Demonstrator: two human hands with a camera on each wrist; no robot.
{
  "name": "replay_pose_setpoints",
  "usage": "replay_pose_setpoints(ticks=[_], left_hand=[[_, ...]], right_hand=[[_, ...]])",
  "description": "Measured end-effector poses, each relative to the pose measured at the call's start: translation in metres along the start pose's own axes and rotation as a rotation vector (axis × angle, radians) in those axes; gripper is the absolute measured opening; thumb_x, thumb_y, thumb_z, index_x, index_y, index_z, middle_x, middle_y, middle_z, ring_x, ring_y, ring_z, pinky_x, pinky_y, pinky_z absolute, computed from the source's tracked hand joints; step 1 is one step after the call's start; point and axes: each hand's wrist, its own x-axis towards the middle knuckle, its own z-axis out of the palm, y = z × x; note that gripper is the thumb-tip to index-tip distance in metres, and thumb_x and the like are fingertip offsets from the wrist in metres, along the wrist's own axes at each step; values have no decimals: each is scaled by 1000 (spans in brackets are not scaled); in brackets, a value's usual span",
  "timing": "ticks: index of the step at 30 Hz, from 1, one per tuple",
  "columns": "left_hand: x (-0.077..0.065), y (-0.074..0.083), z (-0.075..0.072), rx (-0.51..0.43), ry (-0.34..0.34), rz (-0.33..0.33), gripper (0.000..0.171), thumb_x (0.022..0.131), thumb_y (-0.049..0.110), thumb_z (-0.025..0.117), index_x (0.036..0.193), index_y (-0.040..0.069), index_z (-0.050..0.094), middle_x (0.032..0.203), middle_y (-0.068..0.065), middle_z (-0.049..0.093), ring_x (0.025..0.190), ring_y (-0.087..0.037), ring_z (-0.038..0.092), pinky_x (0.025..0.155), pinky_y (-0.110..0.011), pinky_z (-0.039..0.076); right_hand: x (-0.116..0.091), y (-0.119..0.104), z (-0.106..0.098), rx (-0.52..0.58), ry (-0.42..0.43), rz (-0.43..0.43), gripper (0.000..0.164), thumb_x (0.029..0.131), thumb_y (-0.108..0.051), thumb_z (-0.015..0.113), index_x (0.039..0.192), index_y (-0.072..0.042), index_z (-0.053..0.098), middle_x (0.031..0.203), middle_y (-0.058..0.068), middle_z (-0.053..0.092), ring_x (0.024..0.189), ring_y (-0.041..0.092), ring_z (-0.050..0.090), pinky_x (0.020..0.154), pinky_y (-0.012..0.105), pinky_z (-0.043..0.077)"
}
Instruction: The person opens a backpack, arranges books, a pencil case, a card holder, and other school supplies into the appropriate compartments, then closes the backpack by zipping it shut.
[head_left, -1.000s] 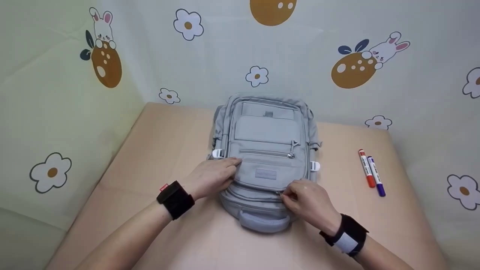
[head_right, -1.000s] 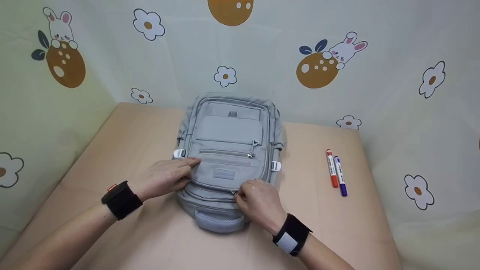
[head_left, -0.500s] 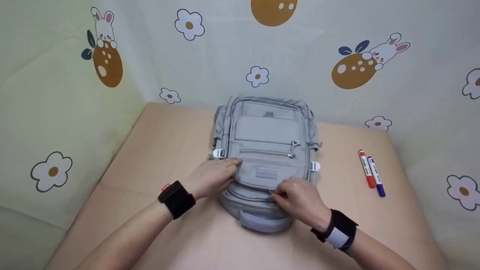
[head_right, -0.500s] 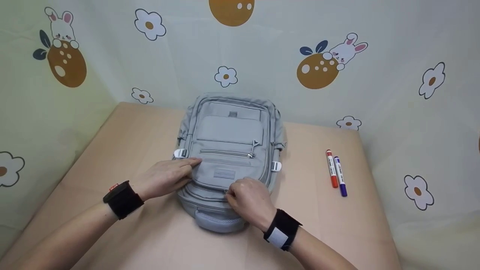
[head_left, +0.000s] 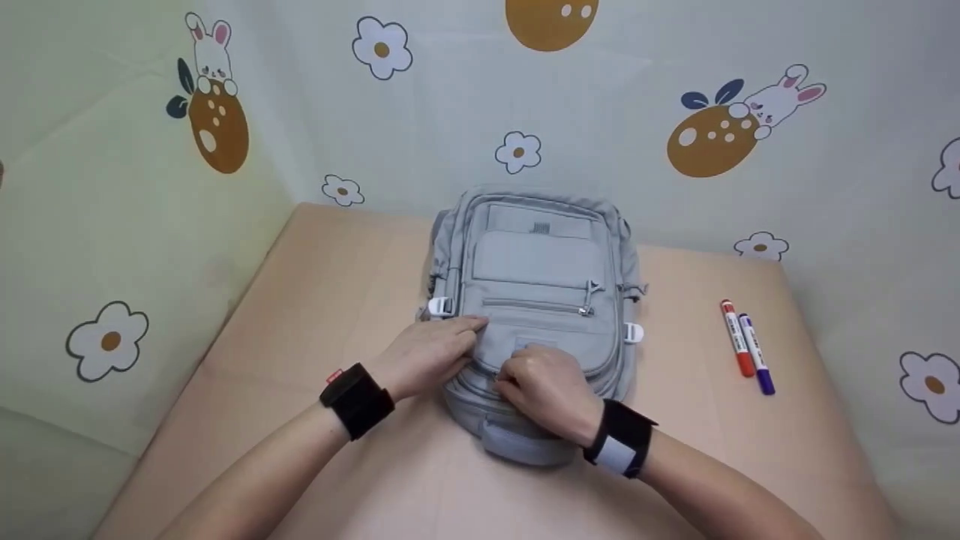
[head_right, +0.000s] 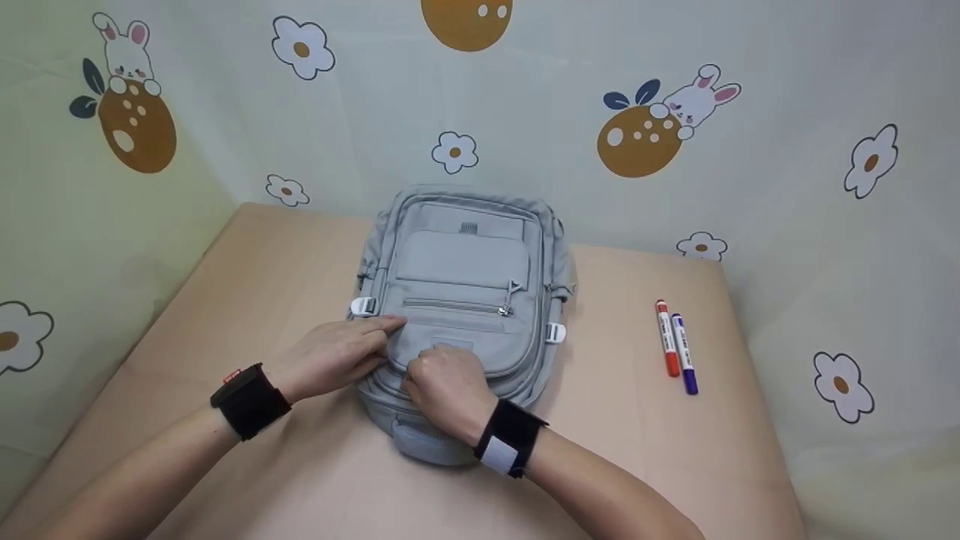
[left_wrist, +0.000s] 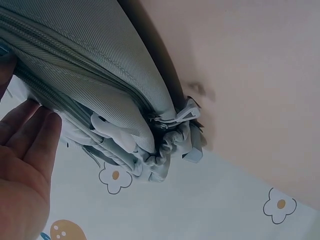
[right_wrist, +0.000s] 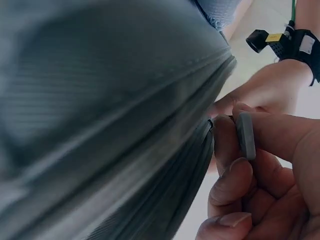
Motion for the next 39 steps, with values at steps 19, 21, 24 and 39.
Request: replay_pose_setpoints(ticks=[19,21,24,39], left_hand=[[13,36,8,55,70,9,24,83,26,81,96,16,64,94,4,60,85,-16,54,73,-30,48],[14,39,9,60,58,-5,23,84,28,81,94,16,63,91,4,59,82,-16,53,72,-30,46],[13,42,9,44,46,-18,23,87,29,81,92,16,63,87,5,59,81,-16,53,73,-32,46],[3,36,10,-81,171,-20,15,84,8,75,91,15,64,86,4,67,81,-18,62,77,-36,50]], right_hand=[[-3,4,-9,139,-65,171,20,89,-36,79,77,-22,70,71,-14,58,65,6,52,60,27,46],[-3,3,-9,152,-73,178,21,89,-37,79,77,-23,70,71,-15,58,65,6,51,60,27,46],[-4,2,-8,156,-78,183,20,88,-38,80,79,-23,71,72,-15,58,67,6,52,61,27,46],[-28,46,-18,-20,39,-66,30,82,-30,86,105,-16,73,102,-2,65,96,20,56,81,39,45]])
